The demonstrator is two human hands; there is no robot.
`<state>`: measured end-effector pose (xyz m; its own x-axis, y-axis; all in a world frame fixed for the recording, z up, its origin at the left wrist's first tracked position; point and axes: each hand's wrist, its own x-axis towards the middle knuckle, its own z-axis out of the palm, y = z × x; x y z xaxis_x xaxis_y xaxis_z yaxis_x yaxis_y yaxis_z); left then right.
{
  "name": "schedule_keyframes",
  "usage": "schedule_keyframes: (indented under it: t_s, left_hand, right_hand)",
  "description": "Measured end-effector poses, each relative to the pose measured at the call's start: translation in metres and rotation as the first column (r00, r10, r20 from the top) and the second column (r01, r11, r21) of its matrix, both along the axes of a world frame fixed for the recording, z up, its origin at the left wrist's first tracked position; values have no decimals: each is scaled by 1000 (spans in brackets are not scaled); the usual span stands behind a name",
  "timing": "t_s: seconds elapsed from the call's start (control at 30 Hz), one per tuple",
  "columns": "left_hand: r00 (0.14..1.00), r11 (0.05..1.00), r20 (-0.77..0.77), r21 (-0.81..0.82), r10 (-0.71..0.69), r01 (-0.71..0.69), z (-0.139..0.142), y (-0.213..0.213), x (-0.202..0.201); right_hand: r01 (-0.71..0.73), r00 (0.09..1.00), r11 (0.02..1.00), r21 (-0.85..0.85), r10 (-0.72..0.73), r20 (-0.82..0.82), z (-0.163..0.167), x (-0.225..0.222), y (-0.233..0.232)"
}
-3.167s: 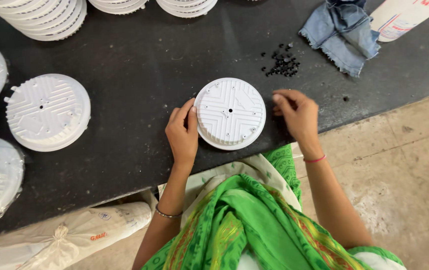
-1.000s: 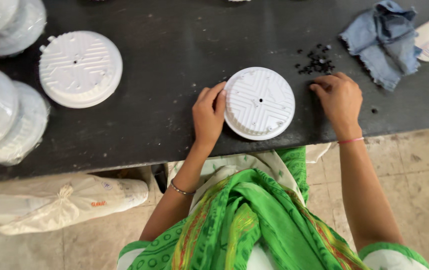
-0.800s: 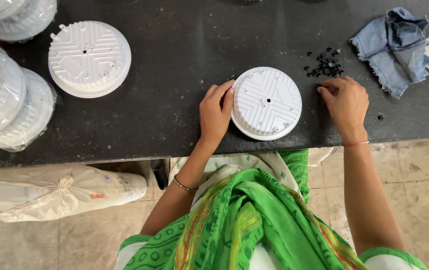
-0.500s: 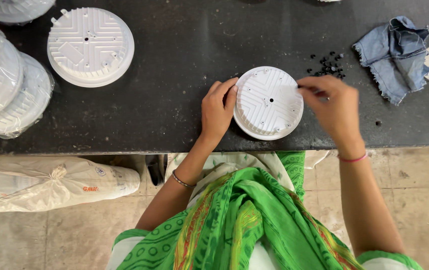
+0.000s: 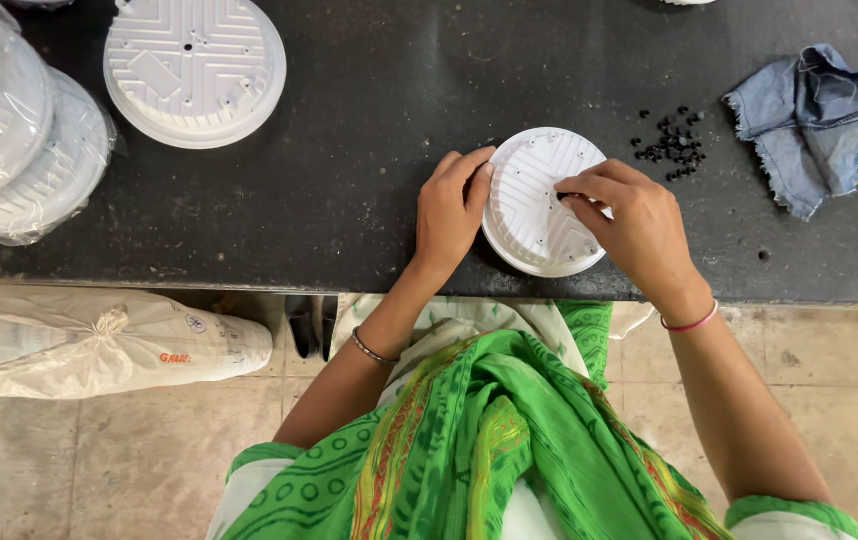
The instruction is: The person picks up a white round plastic light fixture base and inserts small black fasteners one at a time into the holes around its rim, pressing each in by hand. When a base is finished, they place it onto a growing stack of completed bases on the workbench.
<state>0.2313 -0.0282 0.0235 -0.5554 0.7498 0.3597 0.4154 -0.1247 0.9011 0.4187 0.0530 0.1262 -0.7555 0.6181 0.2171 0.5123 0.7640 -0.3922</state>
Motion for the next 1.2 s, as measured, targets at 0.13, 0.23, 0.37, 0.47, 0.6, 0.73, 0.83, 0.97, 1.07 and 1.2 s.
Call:
schedule_keyframes:
  t_s: [0.13, 0.23, 0.37, 0.47, 0.6, 0.73, 0.83, 0.97, 1.07, 1.2]
  left_hand:
    - [1000, 1000, 5, -13, -1, 1, 0, 0, -1]
    - [1000, 1000, 9, -14, 1, -1, 0, 0, -1]
    - [1000, 1000, 17, -11, -5, 5, 0, -1, -2]
    - [1000, 1000, 13, -4, 1, -1, 1, 0, -2]
    - [1000, 1000, 17, -26, 1, 0, 1, -1, -3]
    - [1000, 1000, 15, -10, -7, 8, 1, -1, -2]
    - [1000, 1000, -4, 20, 0, 0, 2, 1, -1]
    - [1000, 1000, 21, -15, -4, 5, 4, 1, -1]
    - [999, 997, 26, -72, -18, 20, 4, 3, -2]
    - [1000, 1000, 21, -28, -9, 10, 4, 6, -4]
  right_hand:
    - [-14, 1000, 1000, 24, 14, 21, 1, -1, -1]
    - [-32, 999, 999, 31, 31, 20, 1, -1, -1]
    - [-45, 998, 996, 71, 43, 38, 2, -3, -1]
    - [-64, 998, 996, 63, 63, 27, 6, -2, -2]
    - [3, 998, 1000, 10, -4, 64, 17, 1, 7]
    - [34, 993, 996, -79, -24, 118, 23, -3, 32]
    - [-69, 985, 997, -32, 74, 156, 20, -13, 51]
    - [-2, 956, 972, -233, 70, 283, 16, -22, 65]
    - [23, 937, 975, -223, 57, 346, 12, -29, 70]
    - [31, 905, 986, -166, 43, 424, 11, -37, 71]
